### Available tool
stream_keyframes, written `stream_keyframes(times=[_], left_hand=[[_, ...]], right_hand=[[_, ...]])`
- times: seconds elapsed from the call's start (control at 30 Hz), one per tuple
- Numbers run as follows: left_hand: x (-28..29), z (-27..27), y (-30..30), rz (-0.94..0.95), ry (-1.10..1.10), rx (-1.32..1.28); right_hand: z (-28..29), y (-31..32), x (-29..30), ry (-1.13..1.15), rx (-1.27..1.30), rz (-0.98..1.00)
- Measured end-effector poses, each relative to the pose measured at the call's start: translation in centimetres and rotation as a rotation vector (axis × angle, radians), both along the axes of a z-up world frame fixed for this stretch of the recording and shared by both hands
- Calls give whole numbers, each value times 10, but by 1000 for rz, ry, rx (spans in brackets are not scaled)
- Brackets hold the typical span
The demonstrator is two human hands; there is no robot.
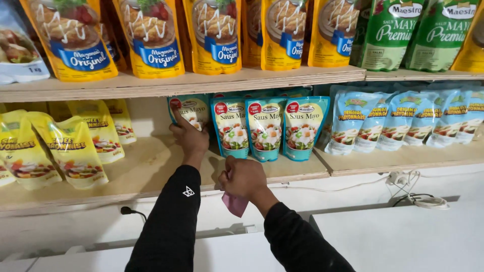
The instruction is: Organizing and arranging pouches of mayonnaise and sauce on a wooden shelf above chest freezers.
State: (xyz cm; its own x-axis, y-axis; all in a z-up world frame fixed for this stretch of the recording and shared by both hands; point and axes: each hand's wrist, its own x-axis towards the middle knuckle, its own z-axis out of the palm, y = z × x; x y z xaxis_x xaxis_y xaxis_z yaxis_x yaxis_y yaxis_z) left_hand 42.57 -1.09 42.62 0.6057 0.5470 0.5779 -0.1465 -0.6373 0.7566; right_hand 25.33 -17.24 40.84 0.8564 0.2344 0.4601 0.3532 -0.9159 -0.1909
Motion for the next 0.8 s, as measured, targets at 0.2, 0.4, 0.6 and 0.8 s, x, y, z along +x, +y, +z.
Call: stream_keyframes(times=[0.2, 0.4, 0.6, 0.8], left_hand=[[-13, -1, -1, -205, -228, -80], [-59, 15, 1, -252, -343, -123], [-39, 9, -8, -317, -347, -25], [-32, -8, -4, -325, -385, 22]], right_hand=[[2, 0, -1, 7, -5, -7], [7, -2, -3, 48, -12, 7], [5, -1, -5, 41, -4, -7], [4, -2, 1, 60, -14, 1]])
